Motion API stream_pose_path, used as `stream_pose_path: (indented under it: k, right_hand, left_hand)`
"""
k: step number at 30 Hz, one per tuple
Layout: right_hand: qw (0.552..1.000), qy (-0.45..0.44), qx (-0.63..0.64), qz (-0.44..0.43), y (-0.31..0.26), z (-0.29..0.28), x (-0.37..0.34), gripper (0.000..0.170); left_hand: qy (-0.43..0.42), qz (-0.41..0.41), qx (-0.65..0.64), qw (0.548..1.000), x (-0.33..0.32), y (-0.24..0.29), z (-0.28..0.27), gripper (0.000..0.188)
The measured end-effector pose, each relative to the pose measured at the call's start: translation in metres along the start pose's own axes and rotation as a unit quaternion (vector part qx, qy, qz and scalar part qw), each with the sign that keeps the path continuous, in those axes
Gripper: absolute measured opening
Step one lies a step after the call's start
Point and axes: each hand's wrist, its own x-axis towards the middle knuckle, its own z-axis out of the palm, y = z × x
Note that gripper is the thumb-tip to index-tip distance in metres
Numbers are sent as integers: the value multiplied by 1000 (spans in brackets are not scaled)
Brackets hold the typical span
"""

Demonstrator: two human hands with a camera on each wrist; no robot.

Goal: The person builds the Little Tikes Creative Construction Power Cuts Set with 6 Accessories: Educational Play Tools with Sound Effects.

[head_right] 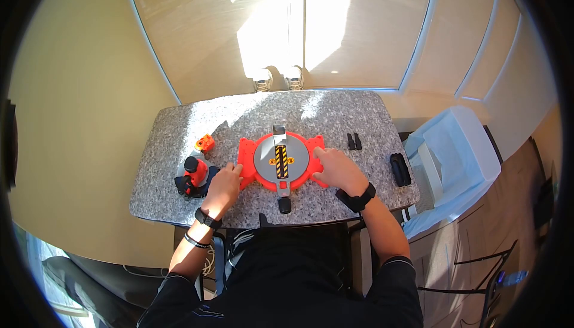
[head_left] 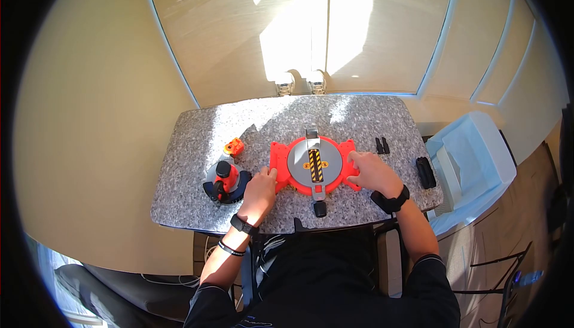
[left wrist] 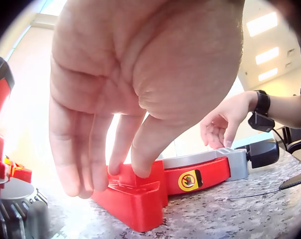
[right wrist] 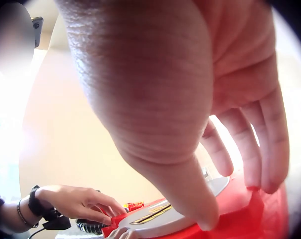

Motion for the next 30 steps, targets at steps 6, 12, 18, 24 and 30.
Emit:
stream_pose_path:
  k: [6,12,18,24,30]
  right_hand:
    - [1000,-6,23,10,0,-1,-1,49]
    - [999,0,37,8,4,2,-1,49]
    - [1000,-1,29,2,9,5,0,44]
    - [999,9,30,-16,14,7,1,38]
    - [989,33,141,23,26,-7,2,29]
  left_hand:
    - [-20,-4,-11,1000,-2,1,-3,18]
    - [-29,-2,-23,999,-3,2,-5,20]
    - [-21,2,-63,998,-6,-1,-1,24]
    - [-14,16,-81,996,-8,-3,-2,26]
    - [4,12,-78,997,-13,3,-7,44]
